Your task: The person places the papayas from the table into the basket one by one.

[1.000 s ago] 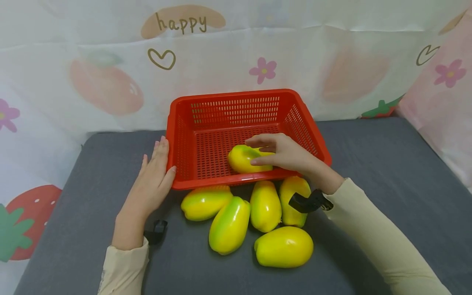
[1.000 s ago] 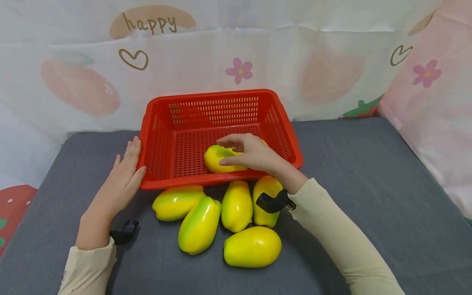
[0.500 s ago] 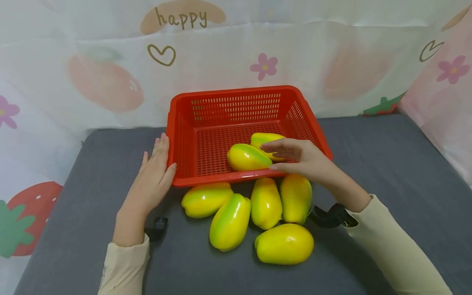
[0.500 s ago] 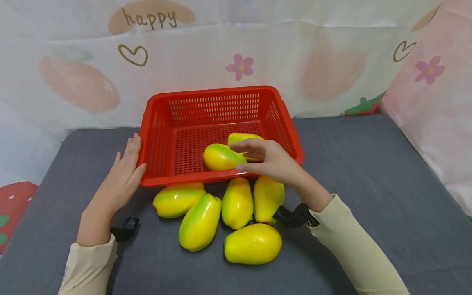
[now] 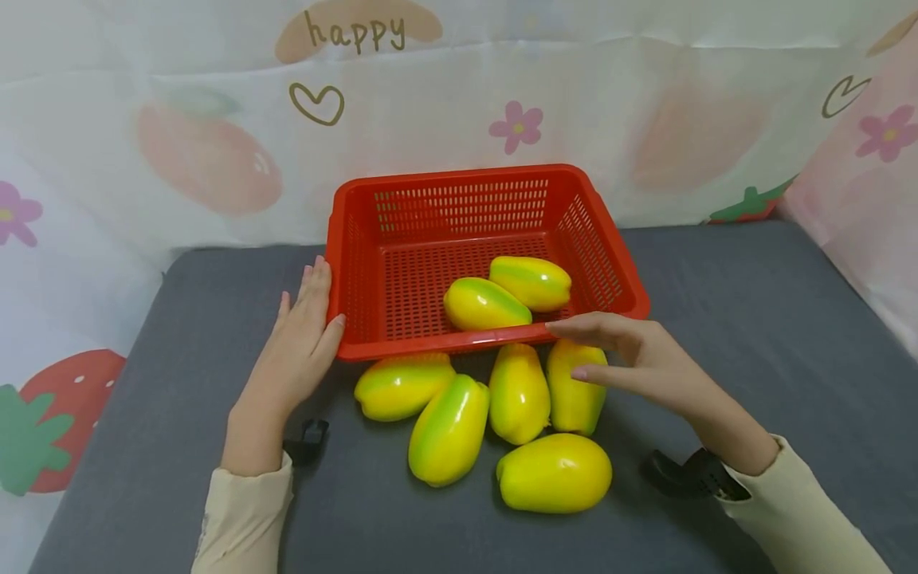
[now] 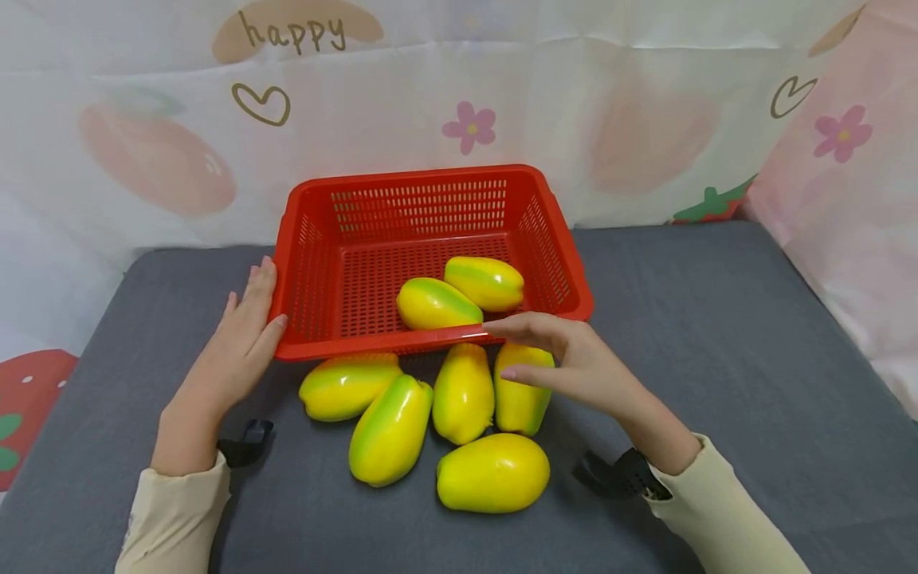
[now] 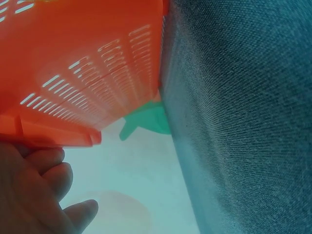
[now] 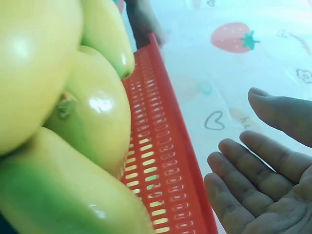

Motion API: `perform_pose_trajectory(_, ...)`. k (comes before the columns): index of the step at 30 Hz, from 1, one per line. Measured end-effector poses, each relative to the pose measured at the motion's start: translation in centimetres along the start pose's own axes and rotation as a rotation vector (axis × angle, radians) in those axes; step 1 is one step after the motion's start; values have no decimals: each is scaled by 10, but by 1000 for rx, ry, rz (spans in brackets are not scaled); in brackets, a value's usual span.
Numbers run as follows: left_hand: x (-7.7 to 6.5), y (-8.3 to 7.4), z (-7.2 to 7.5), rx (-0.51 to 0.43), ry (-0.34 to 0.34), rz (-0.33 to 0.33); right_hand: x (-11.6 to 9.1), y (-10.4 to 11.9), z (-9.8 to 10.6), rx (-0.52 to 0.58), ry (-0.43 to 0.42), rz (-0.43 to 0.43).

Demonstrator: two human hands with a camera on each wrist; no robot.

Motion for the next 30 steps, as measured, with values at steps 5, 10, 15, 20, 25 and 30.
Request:
perform_pose_trajectory(5,1,0,-3,-2,12,3,-17,0,-3,-9,-4,51)
perform_pose_trajectory(10,2,0,-3,4,12,-3,-30,-7,-12,39,33,68)
perform_pose_trajectory(15,2,1,-3,-4,15,-1,-36,-18,-23,34,121,9)
perform_pose_trajectory(20,1,1,-2,-11,19,3,-36,-22,-33,19,227,-22)
perform_pose_trajectory(25,1,1,-2,-13,23,5,-37,-22,-39,11,297,-11)
perform_pose_trajectory(30,1,1,-2,-9,27,10,-39,-20,-45,-39,359,58)
Point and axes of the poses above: each hand's wrist, its own x-axis towards the middle knuckle, its own z-axis out of the back of the hand, y = z × x, the point moved 8 cm from there along x, towards the middle knuckle, and after that the axes turned 10 degrees about x, right-handed, at the moved point
